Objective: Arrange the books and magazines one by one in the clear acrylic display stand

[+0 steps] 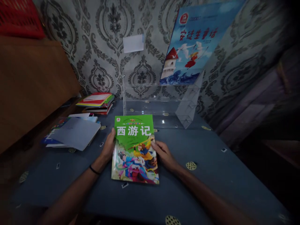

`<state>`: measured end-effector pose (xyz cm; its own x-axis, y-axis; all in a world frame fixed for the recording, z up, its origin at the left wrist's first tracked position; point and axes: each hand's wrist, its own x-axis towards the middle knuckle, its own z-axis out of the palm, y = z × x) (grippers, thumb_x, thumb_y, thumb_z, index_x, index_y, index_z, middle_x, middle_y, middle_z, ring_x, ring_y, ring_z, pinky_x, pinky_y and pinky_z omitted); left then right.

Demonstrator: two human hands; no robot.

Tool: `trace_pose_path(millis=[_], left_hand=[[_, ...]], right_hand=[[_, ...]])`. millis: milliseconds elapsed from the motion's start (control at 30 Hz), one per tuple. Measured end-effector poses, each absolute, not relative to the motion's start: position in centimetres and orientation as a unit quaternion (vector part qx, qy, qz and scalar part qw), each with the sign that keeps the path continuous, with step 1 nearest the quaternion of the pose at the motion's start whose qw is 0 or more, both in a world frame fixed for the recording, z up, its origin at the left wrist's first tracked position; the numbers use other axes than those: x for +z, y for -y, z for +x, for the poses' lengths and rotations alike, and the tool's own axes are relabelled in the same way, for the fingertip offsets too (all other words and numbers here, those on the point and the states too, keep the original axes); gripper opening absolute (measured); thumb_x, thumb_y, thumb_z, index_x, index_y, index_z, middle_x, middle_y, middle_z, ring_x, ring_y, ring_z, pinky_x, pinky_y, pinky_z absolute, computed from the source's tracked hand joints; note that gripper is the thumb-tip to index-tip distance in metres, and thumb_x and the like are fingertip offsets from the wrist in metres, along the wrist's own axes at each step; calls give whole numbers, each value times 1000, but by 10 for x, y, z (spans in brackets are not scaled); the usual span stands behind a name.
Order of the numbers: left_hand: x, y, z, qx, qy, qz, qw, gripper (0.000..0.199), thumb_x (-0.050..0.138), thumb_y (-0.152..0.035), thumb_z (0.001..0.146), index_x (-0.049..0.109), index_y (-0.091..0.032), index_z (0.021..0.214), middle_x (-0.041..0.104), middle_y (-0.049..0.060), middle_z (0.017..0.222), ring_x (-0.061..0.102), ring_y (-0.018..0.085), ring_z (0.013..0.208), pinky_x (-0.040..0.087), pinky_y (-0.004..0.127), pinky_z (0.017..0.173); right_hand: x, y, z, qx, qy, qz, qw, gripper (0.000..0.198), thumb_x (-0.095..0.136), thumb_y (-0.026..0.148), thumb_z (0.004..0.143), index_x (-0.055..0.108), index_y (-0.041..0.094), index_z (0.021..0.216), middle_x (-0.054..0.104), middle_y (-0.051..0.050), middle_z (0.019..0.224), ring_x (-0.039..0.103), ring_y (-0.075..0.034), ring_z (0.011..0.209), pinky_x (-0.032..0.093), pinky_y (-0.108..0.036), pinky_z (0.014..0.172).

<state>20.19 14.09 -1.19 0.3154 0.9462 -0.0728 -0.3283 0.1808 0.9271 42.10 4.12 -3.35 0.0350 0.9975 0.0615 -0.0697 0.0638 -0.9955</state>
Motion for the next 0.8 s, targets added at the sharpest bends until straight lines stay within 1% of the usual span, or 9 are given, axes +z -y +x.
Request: trace_pose_path(millis=[67, 267, 367, 433, 467, 533, 633, 700, 800], left_hand=[[-14, -143, 201, 467, -370, 437, 674, 76, 75, -77, 69, 76, -13, 110, 79, 13, 108, 69, 35, 117, 51, 47, 106], [-20, -144, 205, 482, -362, 455, 655, 71, 82, -70, 65, 75, -15, 110, 79, 10, 108, 70, 33, 114, 52, 42, 103], [-22, -145, 205, 474, -369, 452, 659, 69, 83, -68, 66, 74, -16, 112, 78, 9, 111, 69, 31, 114, 53, 40, 100], [-24, -145, 204, 465, -377, 451, 662, 70, 83, -68, 65, 73, -16, 112, 78, 9, 112, 70, 30, 112, 53, 39, 98], [-24, -146, 204, 460, -380, 453, 662, 71, 83, -68, 64, 73, -15, 111, 78, 10, 111, 70, 30, 110, 53, 38, 97], [-26, -146, 204, 444, -384, 462, 665, 73, 83, -70, 63, 73, -15, 110, 78, 10, 109, 71, 30, 105, 54, 38, 94], [-28, -146, 204, 424, -396, 508, 637, 72, 76, -73, 69, 72, -14, 108, 78, 10, 102, 72, 27, 96, 56, 35, 85], [-29, -146, 204, 421, -407, 540, 604, 68, 72, -72, 73, 71, -14, 107, 78, 8, 99, 72, 25, 92, 55, 32, 81], [-29, -147, 203, 425, -414, 567, 571, 59, 72, -65, 75, 71, -15, 105, 78, 6, 98, 71, 23, 92, 53, 28, 79]], right_hand=[[-37, -43, 420, 508, 465, -466, 555, 61, 62, 77, 83, 76, 17, 88, 78, -6, 81, 73, -25, 76, 59, -34, 68], [-35, -47, 415, 536, 414, -440, 590, 65, 65, 77, 80, 75, 17, 101, 79, -9, 87, 75, -30, 87, 61, -39, 74], [-30, -48, 413, 534, 405, -433, 603, 62, 69, 74, 79, 73, 18, 106, 79, -8, 91, 75, -28, 88, 60, -38, 74], [-28, -49, 414, 519, 402, -435, 616, 58, 72, 69, 79, 71, 21, 110, 78, -6, 93, 74, -26, 86, 59, -34, 71], [-28, -50, 415, 509, 401, -437, 623, 55, 73, 66, 80, 70, 22, 112, 77, -5, 92, 73, -24, 83, 59, -32, 67], [-29, -52, 419, 495, 397, -448, 630, 53, 74, 63, 79, 68, 23, 114, 75, -2, 84, 69, -19, 68, 54, -28, 56], [-33, -55, 426, 486, 390, -474, 622, 55, 75, 63, 78, 65, 23, 114, 66, 4, 66, 53, -12, 45, 42, -24, 39], [-35, -57, 430, 476, 386, -491, 619, 56, 76, 62, 76, 63, 23, 113, 59, 7, 60, 47, -10, 40, 38, -23, 36], [-37, -60, 434, 451, 386, -509, 623, 58, 80, 58, 71, 60, 22, 112, 54, 10, 58, 45, -9, 39, 39, -23, 37]])
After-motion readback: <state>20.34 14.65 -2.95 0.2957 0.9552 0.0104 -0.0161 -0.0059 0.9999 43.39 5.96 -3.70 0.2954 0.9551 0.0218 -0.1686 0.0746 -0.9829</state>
